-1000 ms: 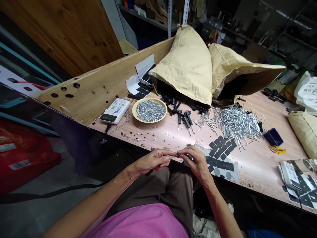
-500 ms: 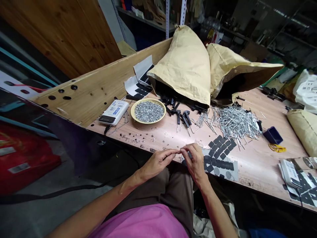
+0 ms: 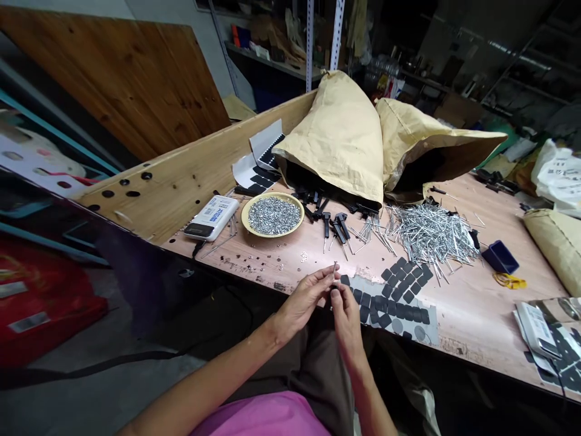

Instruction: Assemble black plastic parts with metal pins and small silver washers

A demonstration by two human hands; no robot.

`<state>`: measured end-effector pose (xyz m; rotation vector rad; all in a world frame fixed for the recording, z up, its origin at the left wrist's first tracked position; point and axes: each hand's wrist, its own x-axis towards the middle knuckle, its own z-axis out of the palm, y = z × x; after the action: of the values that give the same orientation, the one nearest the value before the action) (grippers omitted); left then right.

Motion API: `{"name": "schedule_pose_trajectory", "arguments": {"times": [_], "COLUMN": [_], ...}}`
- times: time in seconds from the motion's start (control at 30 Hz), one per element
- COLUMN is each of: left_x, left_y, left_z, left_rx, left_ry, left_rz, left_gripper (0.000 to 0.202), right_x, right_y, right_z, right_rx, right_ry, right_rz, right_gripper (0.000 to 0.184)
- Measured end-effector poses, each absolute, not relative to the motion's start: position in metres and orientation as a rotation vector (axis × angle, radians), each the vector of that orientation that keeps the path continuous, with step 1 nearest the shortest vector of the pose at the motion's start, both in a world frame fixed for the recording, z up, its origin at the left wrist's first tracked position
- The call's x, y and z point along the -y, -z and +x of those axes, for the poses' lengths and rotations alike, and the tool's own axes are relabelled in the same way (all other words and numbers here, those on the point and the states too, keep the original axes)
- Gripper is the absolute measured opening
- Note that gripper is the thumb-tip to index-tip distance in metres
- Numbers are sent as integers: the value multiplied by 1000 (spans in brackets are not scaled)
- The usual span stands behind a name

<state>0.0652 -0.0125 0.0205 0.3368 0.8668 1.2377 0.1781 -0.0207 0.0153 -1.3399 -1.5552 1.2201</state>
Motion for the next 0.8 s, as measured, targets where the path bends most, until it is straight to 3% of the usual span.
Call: {"name": "schedule_pose_trajectory", "arguments": {"times": [0.2, 0.37, 0.57, 0.8], "left_x": [7, 5, 7, 19], "left_y": [-6, -1, -7, 9], "left_z": [84, 97, 107, 110], "left_rx": [-951, -998, -952, -956], "left_ry": [-1236, -1279, -1174, -932], "left_rz": [470, 609, 733, 1078], "left_gripper": [43, 26, 25, 22], "right_x": [29, 29, 38, 59], "right_y": [-3, -9, -13, -9], "right_z": [189, 211, 228, 238], "right_rx": [1214, 1361, 1419, 1351], "right_ry": [-1587, -1410, -1429, -1242], "right_rz": [-1367, -1590, -1602, -1764], "right_gripper": [48, 40, 54, 32]}}
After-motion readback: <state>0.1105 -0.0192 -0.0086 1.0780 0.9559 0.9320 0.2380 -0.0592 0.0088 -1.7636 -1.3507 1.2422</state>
